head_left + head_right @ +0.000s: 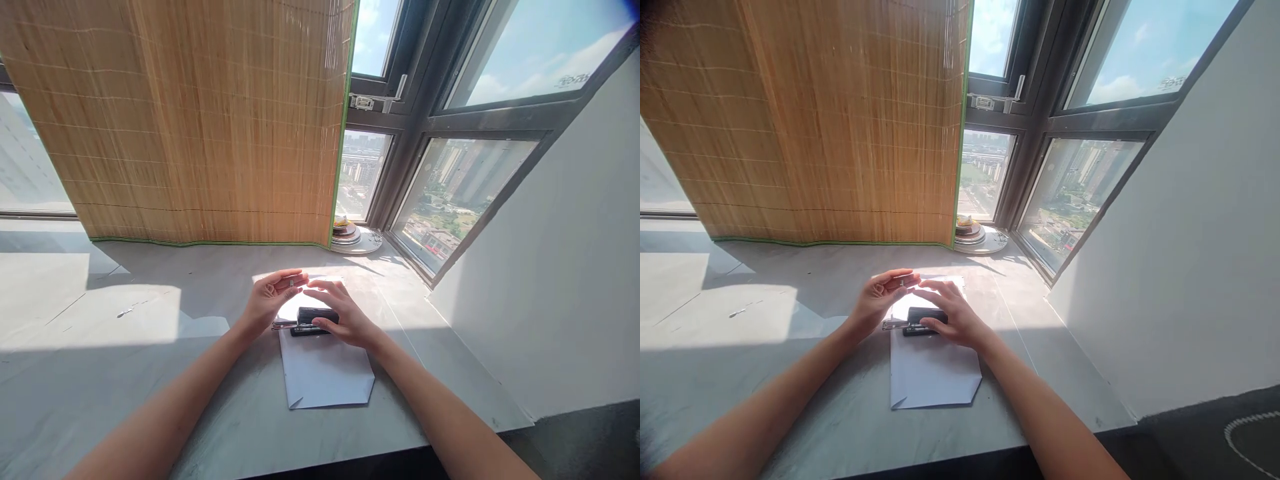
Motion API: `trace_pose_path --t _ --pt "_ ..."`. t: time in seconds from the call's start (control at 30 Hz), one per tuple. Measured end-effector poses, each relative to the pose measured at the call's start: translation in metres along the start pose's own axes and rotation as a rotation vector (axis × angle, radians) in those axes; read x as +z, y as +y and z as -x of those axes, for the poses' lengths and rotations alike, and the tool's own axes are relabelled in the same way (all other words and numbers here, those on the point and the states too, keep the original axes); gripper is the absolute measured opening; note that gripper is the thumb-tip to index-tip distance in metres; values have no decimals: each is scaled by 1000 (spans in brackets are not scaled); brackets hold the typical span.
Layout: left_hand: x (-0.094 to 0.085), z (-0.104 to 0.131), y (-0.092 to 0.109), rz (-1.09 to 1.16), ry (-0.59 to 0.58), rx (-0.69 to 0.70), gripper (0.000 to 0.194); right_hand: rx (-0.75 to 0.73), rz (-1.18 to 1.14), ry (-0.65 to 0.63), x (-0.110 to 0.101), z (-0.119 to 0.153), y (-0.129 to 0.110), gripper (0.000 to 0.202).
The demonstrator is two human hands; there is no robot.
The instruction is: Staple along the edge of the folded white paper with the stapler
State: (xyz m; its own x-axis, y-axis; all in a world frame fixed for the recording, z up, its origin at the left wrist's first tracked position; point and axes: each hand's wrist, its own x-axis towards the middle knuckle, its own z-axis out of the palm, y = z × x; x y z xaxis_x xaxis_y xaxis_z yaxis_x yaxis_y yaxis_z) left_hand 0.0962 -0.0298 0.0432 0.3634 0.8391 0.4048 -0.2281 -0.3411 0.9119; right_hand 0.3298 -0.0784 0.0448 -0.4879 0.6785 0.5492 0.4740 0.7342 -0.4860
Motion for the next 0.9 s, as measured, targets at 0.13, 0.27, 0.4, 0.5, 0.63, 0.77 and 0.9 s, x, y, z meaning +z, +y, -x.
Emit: trace_pose_path --t 0.13,0.27,0.4,0.5,0.63,0.77,0.9 --pt "-6 4 -5 -423 -17 215 48 -32 20 32 4 -1 -5 49" --pt "-3 8 -7 -720 -82 385 59 -53 37 -37 5 -3 -8 46" --pt "2 8 -5 -817 -136 418 55 -71 43 -37 3 -3 -8 43" --pt "1 7 -5 -844 -145 429 53 -80 59 -30 4 -2 -7 40" --pt "-1 8 -7 -856 -177 453 48 -60 32 0 7 -2 -7 38" --pt "-2 6 -7 -839 -185 416 51 -59 -32 67 5 -5 -6 38" --pt "-24 -4 -9 -889 8 357 40 123 10 301 -5 -3 19 29"
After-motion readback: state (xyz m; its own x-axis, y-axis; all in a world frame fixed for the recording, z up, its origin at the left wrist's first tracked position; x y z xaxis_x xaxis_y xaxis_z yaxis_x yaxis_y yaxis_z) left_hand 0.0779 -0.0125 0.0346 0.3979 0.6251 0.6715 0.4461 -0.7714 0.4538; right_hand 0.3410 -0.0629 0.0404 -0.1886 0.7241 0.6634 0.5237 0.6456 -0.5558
